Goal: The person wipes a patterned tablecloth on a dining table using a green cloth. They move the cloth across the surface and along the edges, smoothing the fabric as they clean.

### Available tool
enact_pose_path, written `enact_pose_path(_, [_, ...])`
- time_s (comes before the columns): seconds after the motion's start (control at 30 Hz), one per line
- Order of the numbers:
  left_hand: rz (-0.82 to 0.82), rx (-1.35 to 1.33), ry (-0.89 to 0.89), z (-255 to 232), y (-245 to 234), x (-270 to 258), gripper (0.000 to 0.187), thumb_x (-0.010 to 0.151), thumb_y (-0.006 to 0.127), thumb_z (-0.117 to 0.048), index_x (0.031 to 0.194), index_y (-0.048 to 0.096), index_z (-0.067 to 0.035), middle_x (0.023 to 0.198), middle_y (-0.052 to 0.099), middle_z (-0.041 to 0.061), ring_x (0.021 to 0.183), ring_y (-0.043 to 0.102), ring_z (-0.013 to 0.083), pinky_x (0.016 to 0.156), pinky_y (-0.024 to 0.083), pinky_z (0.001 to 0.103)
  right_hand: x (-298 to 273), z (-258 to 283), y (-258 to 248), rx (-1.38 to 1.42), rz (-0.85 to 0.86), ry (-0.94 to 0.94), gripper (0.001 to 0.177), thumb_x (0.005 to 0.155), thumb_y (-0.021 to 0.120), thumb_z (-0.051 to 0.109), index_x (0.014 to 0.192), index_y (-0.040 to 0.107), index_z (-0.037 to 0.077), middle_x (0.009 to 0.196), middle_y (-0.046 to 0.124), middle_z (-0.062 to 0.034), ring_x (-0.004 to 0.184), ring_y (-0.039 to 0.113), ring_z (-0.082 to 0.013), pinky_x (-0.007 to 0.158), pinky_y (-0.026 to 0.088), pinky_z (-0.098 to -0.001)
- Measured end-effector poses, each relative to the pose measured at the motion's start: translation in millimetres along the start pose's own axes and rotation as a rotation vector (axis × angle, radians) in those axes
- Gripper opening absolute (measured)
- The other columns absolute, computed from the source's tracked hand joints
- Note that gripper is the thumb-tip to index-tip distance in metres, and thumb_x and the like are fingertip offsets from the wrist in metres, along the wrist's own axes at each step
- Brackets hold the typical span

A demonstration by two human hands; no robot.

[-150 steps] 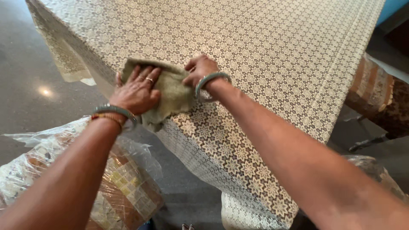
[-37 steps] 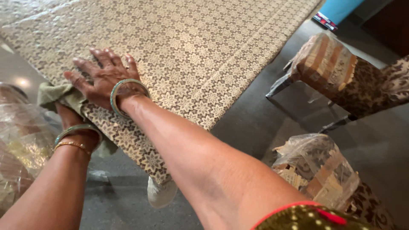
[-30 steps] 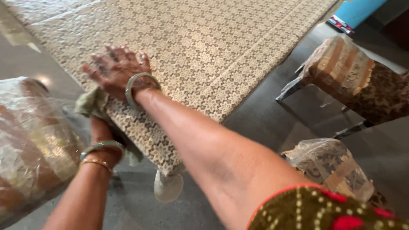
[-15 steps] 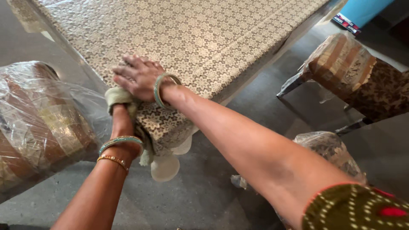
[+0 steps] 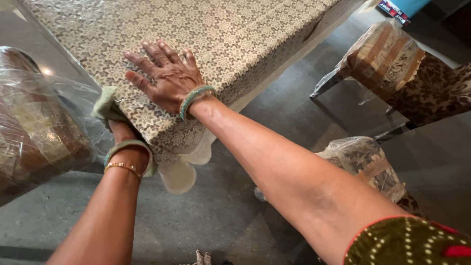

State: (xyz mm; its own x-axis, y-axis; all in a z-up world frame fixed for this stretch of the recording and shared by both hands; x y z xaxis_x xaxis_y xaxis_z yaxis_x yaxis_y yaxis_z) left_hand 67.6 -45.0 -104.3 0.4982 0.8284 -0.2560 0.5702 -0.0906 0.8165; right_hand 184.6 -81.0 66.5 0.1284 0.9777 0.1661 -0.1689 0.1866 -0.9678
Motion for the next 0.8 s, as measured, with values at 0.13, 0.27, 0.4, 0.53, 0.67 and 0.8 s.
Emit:
enact_pose_path(0.13, [-0.071, 0.207, 0.030, -8, 23, -48, 0.067, 0.099, 0.034, -0.060, 0.145, 0.056, -0.016, 0.145, 0.062, 0.004, 0.131, 0.060, 0.0259, 0.112, 0.046, 0.043, 3, -3, 3, 0.034, -0.011, 0.007, 0.073, 0.093, 0.012, 0.078, 0.157, 0.031, 0.047, 0.169, 0.026, 0.0029, 0.157, 0.019, -0.0251, 0.125, 0.006, -0.0629])
enact_pose_path(0.27, [-0.247, 0.541, 0.335, -20, 47, -91, 0.054, 0.101, 0.040, -0.050, 0.147, 0.045, -0.021, 0.151, 0.048, 0.002, 0.139, 0.041, 0.0237, 0.115, 0.027, 0.040, 12, -16, 10, 0.182, -0.076, 0.020, 0.073, 0.094, 0.015, 0.076, 0.157, 0.034, 0.045, 0.165, 0.039, 0.0053, 0.156, 0.031, -0.0227, 0.128, 0.012, -0.0604])
enact_pose_path(0.4, [-0.286, 1.541, 0.622, -33, 98, -102, 0.049, 0.109, 0.039, -0.040, 0.143, 0.058, -0.012, 0.152, 0.055, 0.018, 0.141, 0.044, 0.0369, 0.120, 0.032, 0.051, 26, -44, 12, 0.918, -0.197, -0.029, 0.082, 0.097, 0.018, 0.078, 0.163, 0.030, 0.031, 0.171, 0.034, -0.0010, 0.148, 0.046, -0.0276, 0.099, 0.061, -0.0490])
enact_pose_path(0.53, [-0.281, 1.936, 0.392, -12, 156, -77, 0.059, 0.098, 0.046, -0.050, 0.149, 0.058, -0.023, 0.155, 0.055, 0.007, 0.152, 0.038, 0.0305, 0.132, 0.020, 0.060, 31, -60, 9, 1.325, -0.194, -0.031, 0.088, 0.100, 0.029, 0.075, 0.164, 0.034, 0.014, 0.168, 0.039, -0.0124, 0.149, 0.051, -0.0340, 0.123, 0.036, -0.0502])
enact_pose_path(0.67, [-0.253, 1.840, 0.672, -10, 233, -71, 0.080, 0.096, 0.048, -0.060, 0.161, 0.035, -0.015, 0.167, 0.015, 0.019, 0.151, -0.001, 0.0397, 0.112, -0.001, 0.076, 4, -98, 3, 1.918, -0.205, 0.114, 0.091, 0.102, 0.037, 0.073, 0.161, 0.040, 0.004, 0.162, 0.045, -0.0204, 0.140, 0.053, -0.0320, 0.117, 0.044, -0.0434])
enact_pose_path(0.8, [-0.260, 2.100, 0.457, 2, 265, -58, 0.091, 0.086, 0.054, -0.066, 0.157, 0.032, -0.013, 0.167, 0.011, 0.013, 0.150, -0.007, 0.0397, 0.108, -0.002, 0.078, -37, -147, 3, 2.197, -0.259, 0.473, 0.084, 0.096, 0.043, 0.069, 0.150, 0.047, 0.005, 0.134, 0.057, -0.0297, 0.108, 0.065, -0.0353, 0.095, 0.054, -0.0465])
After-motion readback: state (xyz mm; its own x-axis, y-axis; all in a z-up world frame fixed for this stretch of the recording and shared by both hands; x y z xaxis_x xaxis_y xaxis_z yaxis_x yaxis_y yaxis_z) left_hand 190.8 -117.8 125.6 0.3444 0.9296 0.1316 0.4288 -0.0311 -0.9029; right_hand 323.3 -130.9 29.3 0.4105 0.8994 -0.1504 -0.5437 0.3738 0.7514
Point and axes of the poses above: each hand's wrist, its own x-axis towards the middle knuckle, its own y-axis out of the palm, z = x × y, the point moved 8 cm from there along x, towards the middle knuckle
